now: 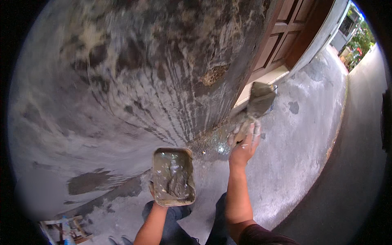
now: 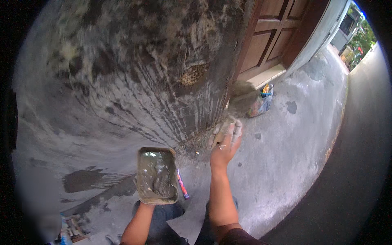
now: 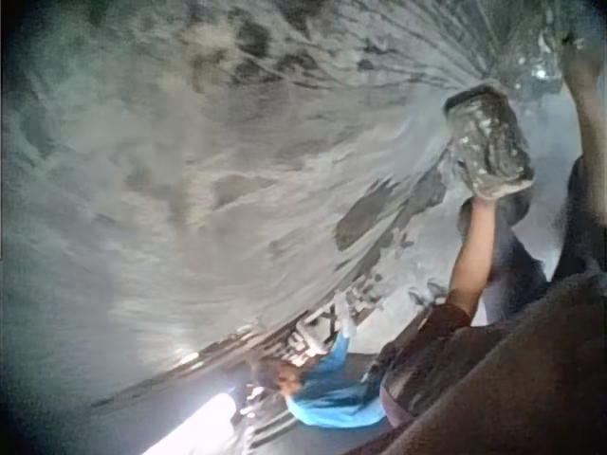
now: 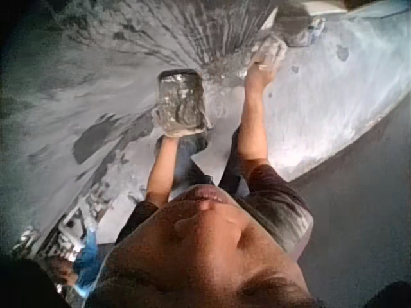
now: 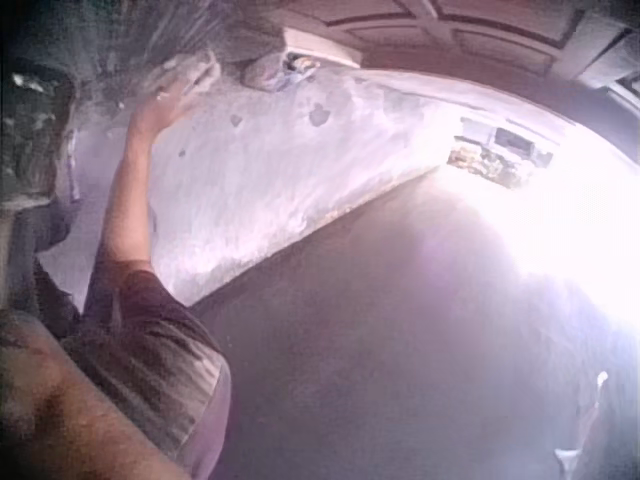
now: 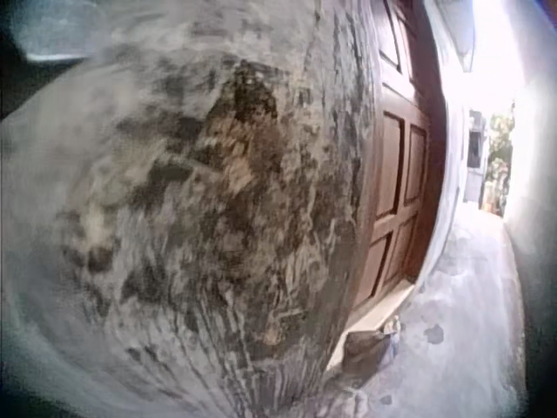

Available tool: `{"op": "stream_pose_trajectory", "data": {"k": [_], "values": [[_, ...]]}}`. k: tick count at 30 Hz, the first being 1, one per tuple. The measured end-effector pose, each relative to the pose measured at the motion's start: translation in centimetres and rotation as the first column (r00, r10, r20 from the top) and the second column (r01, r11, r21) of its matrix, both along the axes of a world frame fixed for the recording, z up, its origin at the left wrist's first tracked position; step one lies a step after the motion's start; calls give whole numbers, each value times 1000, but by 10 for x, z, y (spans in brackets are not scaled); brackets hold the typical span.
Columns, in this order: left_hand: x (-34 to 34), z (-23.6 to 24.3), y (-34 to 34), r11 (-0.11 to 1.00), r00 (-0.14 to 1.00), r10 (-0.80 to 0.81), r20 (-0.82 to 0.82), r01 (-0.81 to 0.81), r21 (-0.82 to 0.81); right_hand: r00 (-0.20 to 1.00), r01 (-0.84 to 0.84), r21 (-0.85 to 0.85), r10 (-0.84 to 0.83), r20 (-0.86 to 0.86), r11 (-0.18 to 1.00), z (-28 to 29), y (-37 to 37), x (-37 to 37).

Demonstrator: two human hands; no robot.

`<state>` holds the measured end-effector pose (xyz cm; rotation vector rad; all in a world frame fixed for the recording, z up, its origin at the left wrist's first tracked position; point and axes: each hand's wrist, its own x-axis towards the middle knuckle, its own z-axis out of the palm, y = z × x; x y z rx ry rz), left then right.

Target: The person applies plaster to a concrete wall using a trowel and a container. They scoop plaster from the container and spread it onto the wall surface, smoothing it out with the trowel. Another person is visible in the background, also working on the wall.

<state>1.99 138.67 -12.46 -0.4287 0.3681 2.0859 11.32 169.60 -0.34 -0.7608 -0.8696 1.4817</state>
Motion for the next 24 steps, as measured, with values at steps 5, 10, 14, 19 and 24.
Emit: {"op": "stream_pose_trajectory", "data": {"k": [5,10,14,19,24], "values": [[-28,-47,18,982,994,92,-66,-79,169,725,191,99,-72,-685,977,-23,8,-35],[-25,-56,1,967,950,232,-209,-202,157,760,142,695,-527,379,705,-70,1,-111],[0,-30,-14,959,875,236,-423,-140,247,790,122,735,-514,335,667,-73,-3,-112],[13,-42,-21,967,906,225,-358,-161,198,750,52,759,-527,399,649,-63,-5,-102],[12,-33,-22,973,864,201,-462,-120,200,826,5,561,-320,465,828,-12,-39,-121]]}}
